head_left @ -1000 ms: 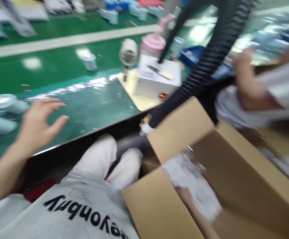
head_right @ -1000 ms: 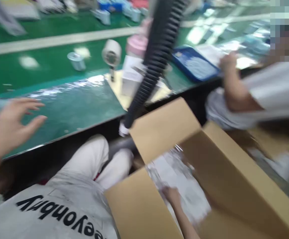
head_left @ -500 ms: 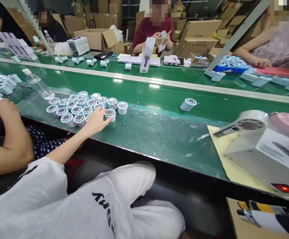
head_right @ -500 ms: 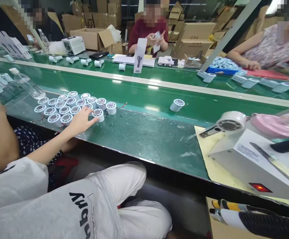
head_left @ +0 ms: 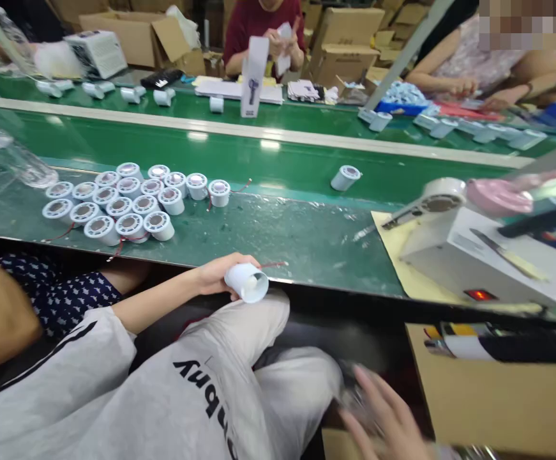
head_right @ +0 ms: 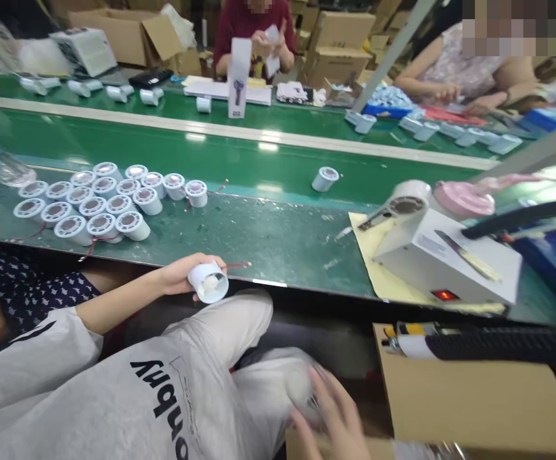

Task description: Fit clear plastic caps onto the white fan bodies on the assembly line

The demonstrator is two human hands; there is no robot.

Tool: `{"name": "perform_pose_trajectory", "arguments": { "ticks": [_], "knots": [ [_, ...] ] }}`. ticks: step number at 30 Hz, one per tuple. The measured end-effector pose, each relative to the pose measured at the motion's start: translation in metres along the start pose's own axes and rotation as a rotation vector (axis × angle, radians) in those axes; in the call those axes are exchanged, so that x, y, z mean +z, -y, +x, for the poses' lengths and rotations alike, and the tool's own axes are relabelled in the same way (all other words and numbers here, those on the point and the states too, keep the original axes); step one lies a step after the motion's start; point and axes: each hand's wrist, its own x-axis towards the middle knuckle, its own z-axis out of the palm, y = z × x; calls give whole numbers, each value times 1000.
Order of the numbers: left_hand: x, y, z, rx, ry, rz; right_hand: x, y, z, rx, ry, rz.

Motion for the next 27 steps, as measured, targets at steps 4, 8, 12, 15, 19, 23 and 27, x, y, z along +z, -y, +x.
{"name": "perform_pose_trajectory", "arguments": {
  "ticks": [4,8,12,15,19,23,27],
  "knots": [
    [49,0,13,-42,589,-221,47,44,30,-223,-135,-228],
    [62,-10,18,293,540,75,58,51,50,-93,-53,-196],
    [69,-11,19,511,353,205,43,51,39,89,29,216],
    [77,-2,21,562,353,191,33,55,32,219,-44,403],
    [80,9,25,642,415,175,26,59,32,349,-115,599],
    [78,7,21,597,551,84,26,55,33,405,-156,776],
    [76,3,13,392,540,-111,28,51,28,204,-106,656]
  ]
}}
